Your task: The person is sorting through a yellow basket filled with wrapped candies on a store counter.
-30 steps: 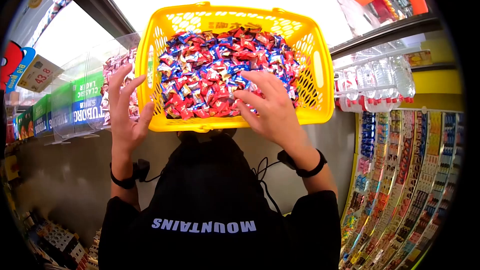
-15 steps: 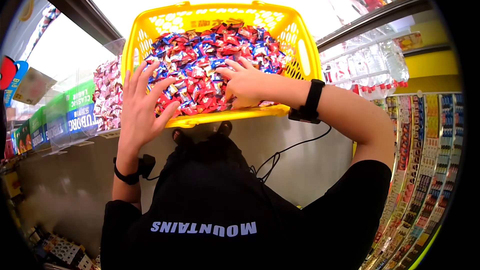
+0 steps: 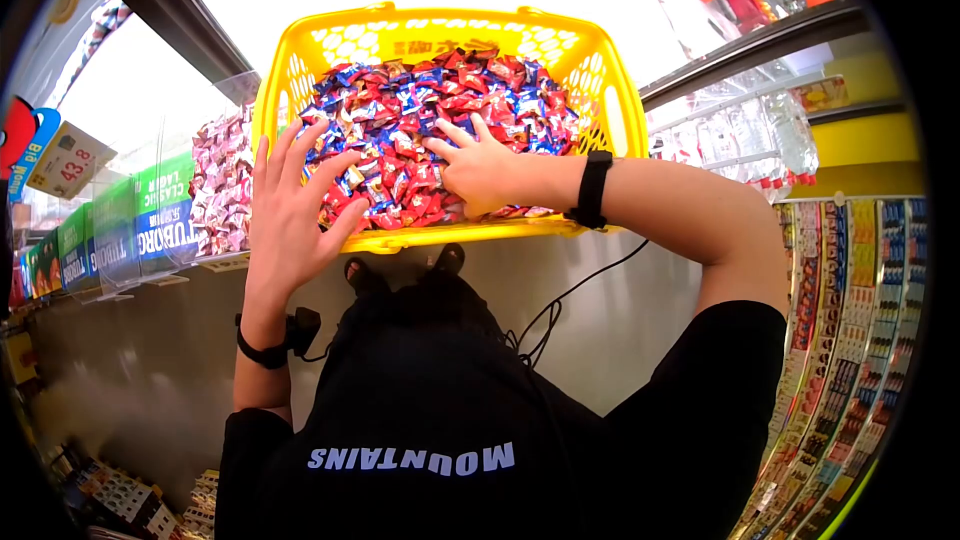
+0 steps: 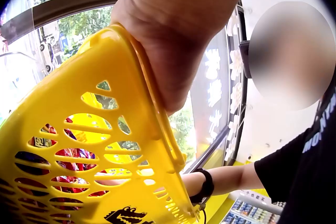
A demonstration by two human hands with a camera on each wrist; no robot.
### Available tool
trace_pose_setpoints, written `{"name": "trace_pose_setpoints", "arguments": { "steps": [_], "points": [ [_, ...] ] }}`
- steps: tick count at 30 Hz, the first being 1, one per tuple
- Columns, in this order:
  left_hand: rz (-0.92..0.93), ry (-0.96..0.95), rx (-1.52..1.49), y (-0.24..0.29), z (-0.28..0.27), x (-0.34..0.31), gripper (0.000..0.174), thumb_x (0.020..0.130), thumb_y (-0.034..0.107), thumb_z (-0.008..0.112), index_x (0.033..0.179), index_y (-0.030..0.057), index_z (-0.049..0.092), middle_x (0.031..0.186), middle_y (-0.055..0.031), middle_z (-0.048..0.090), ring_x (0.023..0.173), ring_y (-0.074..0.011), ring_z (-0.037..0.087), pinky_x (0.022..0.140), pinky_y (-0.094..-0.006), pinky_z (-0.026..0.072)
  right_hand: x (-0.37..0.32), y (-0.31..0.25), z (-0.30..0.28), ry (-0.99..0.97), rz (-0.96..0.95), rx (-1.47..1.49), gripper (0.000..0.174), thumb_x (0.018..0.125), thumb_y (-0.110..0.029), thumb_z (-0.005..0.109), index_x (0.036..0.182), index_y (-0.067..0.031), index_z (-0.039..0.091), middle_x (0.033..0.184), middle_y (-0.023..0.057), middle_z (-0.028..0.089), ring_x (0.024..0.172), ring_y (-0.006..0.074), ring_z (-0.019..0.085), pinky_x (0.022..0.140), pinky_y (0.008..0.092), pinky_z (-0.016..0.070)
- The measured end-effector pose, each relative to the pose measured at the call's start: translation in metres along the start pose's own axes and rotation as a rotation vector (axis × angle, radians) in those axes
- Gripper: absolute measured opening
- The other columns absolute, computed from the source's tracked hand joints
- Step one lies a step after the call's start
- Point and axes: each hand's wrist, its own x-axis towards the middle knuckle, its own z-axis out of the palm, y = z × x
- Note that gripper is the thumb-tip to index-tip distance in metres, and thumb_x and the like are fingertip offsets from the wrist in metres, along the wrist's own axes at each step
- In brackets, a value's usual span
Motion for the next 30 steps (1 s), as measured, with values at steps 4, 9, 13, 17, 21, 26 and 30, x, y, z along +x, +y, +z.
{"name": "trace_pose_setpoints", "arguments": {
  "steps": [4,9,13,17,21,26,30],
  "points": [
    [0.002,0.003,0.003,0.000,0.000,0.000,0.042,0.090,0.036,0.080,0.126,0.0169,0.074,0.150,-0.0147,0.056,0.151,-0.0377,0.042,0.129,-0.0612,0.0247,0.002,0.001,-0.004,-0.037,-0.007,0.038,0.027,0.077,-0.034,0.084,0.098,-0.0180,0.085,0.172,0.0167,0.033,0.164,0.0457,0.015,0.120,0.0815,0.0222],
    [0.003,0.001,0.006,0.000,0.000,0.000,0.042,0.090,0.036,0.080,0.127,0.0169,0.073,0.150,-0.0151,0.056,0.151,-0.0379,0.042,0.128,-0.0609,0.0251,0.006,0.007,-0.015,-0.145,-0.052,0.013,0.038,0.077,-0.046,0.086,0.103,-0.0177,0.085,0.172,0.0167,0.034,0.164,0.0442,0.016,0.120,0.0824,0.0219],
    [0.003,-0.004,0.014,0.000,0.000,0.000,0.042,0.091,0.036,0.080,0.127,0.0178,0.073,0.150,-0.0146,0.056,0.151,-0.0381,0.042,0.128,-0.0607,0.0253,0.007,0.014,-0.019,-0.122,-0.088,0.066,0.035,0.077,-0.047,0.088,0.099,-0.0199,0.085,0.167,0.0151,0.040,0.160,0.0396,0.024,0.115,0.0784,0.0317],
    [-0.005,-0.008,0.010,0.001,0.000,0.000,0.042,0.091,0.036,0.079,0.128,0.0191,0.073,0.151,-0.0134,0.056,0.151,-0.0380,0.042,0.128,-0.0605,0.0253,0.008,0.020,-0.014,-0.039,-0.133,0.080,0.034,0.078,-0.047,0.089,0.100,-0.0213,0.084,0.162,0.0136,0.044,0.156,0.0353,0.030,0.108,0.0723,0.0398],
    [-0.027,-0.035,-0.004,0.002,-0.002,0.000,0.044,0.091,0.035,0.079,0.131,0.0191,0.074,0.154,-0.0138,0.056,0.150,-0.0403,0.044,0.129,-0.0591,0.0241,-0.002,0.017,-0.008,0.046,-0.147,0.025,0.033,0.080,-0.045,0.088,0.100,-0.0187,0.083,0.161,0.0144,0.047,0.152,0.0359,0.037,0.107,0.0619,0.0446],
    [-0.024,-0.030,-0.008,0.002,-0.001,0.001,0.044,0.090,0.034,0.080,0.131,0.0187,0.074,0.153,-0.0137,0.056,0.149,-0.0402,0.044,0.129,-0.0593,0.0239,-0.008,0.003,-0.037,-0.079,-0.128,0.116,0.030,0.079,-0.034,0.087,0.102,-0.0148,0.082,0.167,0.0175,0.042,0.157,0.0400,0.035,0.113,0.0600,0.0430],
    [-0.030,-0.032,-0.009,0.002,-0.001,0.001,0.044,0.090,0.034,0.080,0.130,0.0183,0.074,0.153,-0.0138,0.057,0.149,-0.0403,0.044,0.129,-0.0594,0.0236,-0.001,0.005,-0.011,-0.015,-0.100,0.132,0.024,0.078,-0.031,0.088,0.097,-0.0182,0.082,0.165,0.0162,0.043,0.156,0.0419,0.035,0.114,0.0634,0.0414]
  ]
}}
